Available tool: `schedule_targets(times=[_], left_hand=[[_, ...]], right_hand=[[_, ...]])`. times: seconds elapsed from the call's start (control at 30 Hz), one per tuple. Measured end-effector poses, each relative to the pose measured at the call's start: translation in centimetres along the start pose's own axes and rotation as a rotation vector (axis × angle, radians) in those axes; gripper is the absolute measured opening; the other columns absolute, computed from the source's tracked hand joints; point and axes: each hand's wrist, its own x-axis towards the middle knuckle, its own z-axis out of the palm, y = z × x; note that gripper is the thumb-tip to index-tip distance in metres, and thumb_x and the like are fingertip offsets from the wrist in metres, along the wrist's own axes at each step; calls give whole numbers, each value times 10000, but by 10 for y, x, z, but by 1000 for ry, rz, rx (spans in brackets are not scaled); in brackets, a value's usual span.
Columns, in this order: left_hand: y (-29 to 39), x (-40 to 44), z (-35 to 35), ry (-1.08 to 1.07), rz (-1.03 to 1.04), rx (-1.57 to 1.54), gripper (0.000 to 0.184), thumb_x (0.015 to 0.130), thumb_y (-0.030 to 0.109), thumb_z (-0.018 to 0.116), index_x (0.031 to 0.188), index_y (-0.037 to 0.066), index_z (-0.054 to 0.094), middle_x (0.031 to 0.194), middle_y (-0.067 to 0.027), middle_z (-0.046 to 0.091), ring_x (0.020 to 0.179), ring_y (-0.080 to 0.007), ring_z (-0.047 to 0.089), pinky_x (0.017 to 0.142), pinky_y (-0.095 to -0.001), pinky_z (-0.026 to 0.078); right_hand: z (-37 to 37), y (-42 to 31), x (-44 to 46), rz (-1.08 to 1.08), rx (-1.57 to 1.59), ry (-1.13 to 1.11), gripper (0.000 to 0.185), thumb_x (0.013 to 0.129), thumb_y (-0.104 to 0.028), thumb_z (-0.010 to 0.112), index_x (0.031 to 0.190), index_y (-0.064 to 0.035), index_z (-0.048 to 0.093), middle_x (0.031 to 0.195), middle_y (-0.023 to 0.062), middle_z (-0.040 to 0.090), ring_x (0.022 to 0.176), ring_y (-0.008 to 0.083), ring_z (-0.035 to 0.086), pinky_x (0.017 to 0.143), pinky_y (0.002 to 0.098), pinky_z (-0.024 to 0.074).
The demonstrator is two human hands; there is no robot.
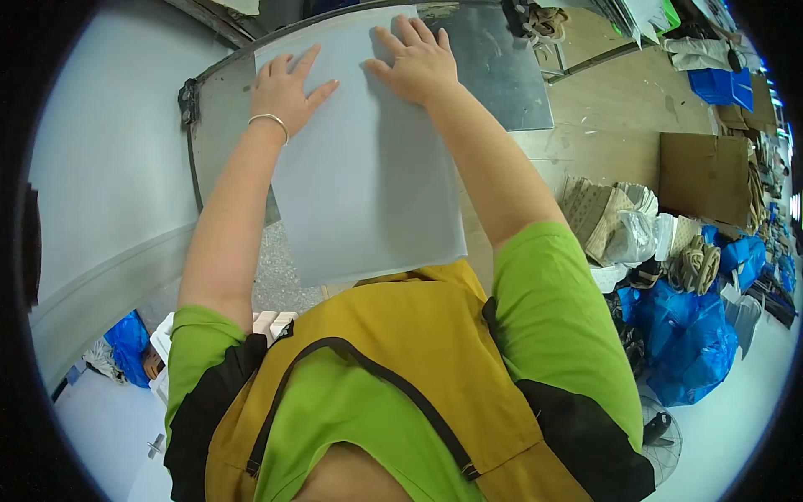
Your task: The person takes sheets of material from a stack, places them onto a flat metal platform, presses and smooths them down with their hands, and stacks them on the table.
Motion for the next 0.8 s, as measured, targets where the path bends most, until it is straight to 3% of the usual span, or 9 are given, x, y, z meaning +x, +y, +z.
schedule_targets(times=[0.1,0.23,0.47,0.63,0.8], left_hand=[[12,4,-5,-113,-114,-32,703,888,640,437,1449,221,373,1544,-112,217,1408,-326,217,1090,-551,256],[11,12,10,26,-81,61,713,889,640,429,1468,235,335,1570,-107,151,1436,-342,149,1106,-581,206],[17,24,4,-79,-144,-38,704,906,602,427,1496,257,258,1572,-111,145,1431,-391,128,1120,-590,148],[16,23,-7,-114,-139,-65,704,908,589,434,1496,242,263,1575,-111,138,1431,-397,125,1118,-587,164],[13,27,-23,-153,-118,-38,672,906,582,446,1486,293,270,1538,-106,236,1387,-365,249,1094,-576,247]], right_hand=[[-9,-11,6,45,-118,-113,683,886,-673,395,1440,-278,349,1486,169,315,1378,342,293,1109,581,198],[-29,-36,20,115,-225,-267,719,867,-707,391,1446,-284,335,1494,201,288,1386,372,268,1093,603,209],[-17,-39,30,167,-216,-263,740,856,-730,376,1460,-308,304,1494,249,256,1395,406,230,1084,607,216],[-12,-41,23,199,-158,-177,727,866,-716,373,1462,-307,299,1500,255,242,1410,413,196,1085,605,214],[-22,-48,23,225,-164,-253,699,881,-692,374,1461,-310,297,1506,260,229,1417,418,178,1084,615,205]])
